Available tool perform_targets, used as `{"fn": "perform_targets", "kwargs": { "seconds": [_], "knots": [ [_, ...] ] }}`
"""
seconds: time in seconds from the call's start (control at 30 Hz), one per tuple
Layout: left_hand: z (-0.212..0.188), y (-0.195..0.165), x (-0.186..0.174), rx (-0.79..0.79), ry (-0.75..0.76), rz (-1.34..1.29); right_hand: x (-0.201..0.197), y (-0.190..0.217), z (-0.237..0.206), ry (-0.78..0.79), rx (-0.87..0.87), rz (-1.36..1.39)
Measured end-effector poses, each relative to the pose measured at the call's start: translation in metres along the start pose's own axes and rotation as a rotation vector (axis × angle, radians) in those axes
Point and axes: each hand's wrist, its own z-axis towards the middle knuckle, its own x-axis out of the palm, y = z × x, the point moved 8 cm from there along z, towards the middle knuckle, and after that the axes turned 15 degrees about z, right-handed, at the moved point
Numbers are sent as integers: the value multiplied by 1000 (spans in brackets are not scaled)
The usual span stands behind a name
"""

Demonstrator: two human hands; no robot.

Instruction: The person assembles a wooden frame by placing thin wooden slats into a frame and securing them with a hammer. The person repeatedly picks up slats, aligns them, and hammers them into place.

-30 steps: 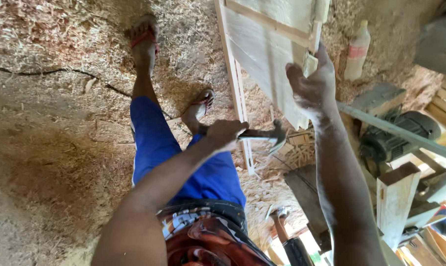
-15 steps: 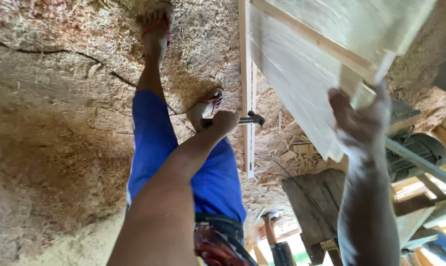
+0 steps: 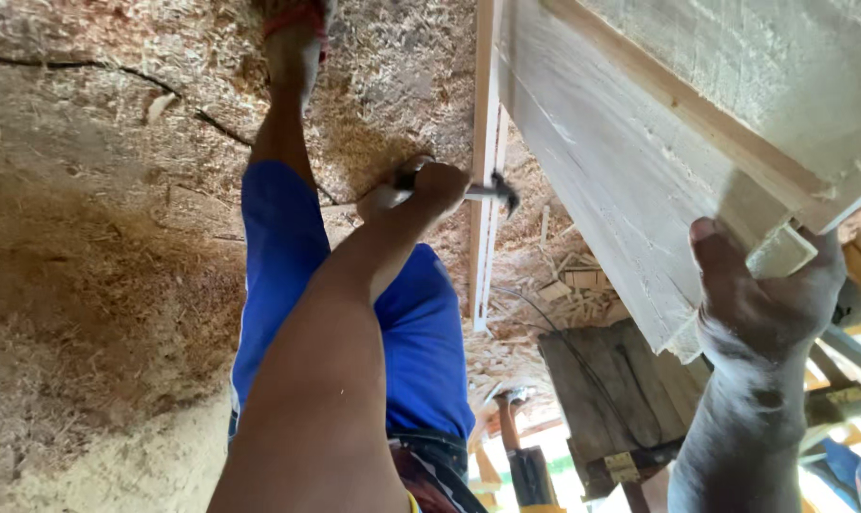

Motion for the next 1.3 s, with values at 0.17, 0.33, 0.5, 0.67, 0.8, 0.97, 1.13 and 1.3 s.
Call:
{"fn": "perform_targets", "kwargs": {
  "seconds": [0.17,0.33,0.5,0.67,0.8,0.97,1.13,1.3],
  "knots": [
    [12,13,5,-91,-73,-80,3,-3,14,-16,-73,46],
    [-2,-11,7,68,71,107,2,-1,7,60,-162,-15],
    [-7,2,-14,-73,-98,-116,-2,-12,-6,38,-69,-42],
    [-61,-44,32,-56,18,-119,7,-23,5,-17,6,124],
    [-137,-103,36,280,-53,-26,15,-8,9,38,-59,150],
    [-149,-107,-22,313,-38,-45,17,5,15,14,62,132],
    [-178,-119,-75,254,-214,-167,22,22,20,-15,14,112],
    [-190,-118,-85,497,152,122,18,6,15,-12,134,140]
  ]
}}
